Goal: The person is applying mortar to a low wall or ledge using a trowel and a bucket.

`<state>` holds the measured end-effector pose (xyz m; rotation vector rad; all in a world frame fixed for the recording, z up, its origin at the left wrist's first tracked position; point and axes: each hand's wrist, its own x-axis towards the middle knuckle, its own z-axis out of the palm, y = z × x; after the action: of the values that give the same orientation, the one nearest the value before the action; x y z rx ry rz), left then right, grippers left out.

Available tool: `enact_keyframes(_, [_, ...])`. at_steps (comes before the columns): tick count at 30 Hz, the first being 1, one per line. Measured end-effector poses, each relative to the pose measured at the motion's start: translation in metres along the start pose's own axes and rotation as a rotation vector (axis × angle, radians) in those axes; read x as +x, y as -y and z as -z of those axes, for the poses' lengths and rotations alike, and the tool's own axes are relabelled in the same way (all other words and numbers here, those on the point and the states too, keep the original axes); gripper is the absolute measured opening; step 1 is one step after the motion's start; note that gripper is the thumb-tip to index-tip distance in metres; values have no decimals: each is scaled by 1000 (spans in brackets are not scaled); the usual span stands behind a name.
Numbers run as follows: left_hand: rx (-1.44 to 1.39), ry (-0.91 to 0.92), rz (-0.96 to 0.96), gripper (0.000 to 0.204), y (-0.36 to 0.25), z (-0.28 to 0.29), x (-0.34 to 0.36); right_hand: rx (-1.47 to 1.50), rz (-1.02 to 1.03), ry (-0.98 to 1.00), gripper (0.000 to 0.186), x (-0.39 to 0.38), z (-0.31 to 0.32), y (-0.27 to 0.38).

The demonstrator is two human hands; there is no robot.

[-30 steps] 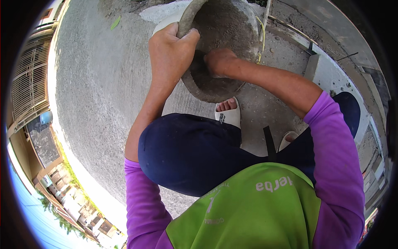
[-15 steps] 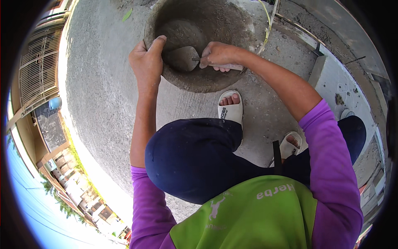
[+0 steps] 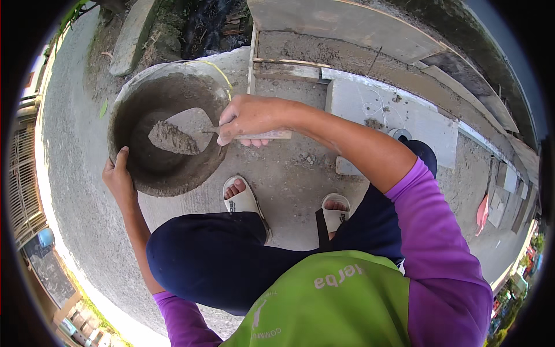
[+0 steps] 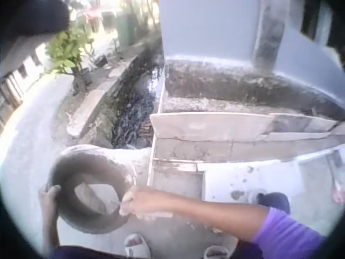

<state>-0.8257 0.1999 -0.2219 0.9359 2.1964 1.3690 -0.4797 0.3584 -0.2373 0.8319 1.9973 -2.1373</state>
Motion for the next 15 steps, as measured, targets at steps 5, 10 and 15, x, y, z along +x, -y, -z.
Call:
enact_keyframes(5, [3, 27, 13, 29, 1, -1, 7, -104, -35, -287, 30, -125, 67, 19])
enact_keyframes(10, [-11, 37, 55, 28, 11, 11, 19, -406, -53, -810, 33, -242, 134, 17])
enact_keyframes(15, [-23, 28, 55, 28, -6, 6, 16, -1026, -89, -1147, 38, -291, 205, -54])
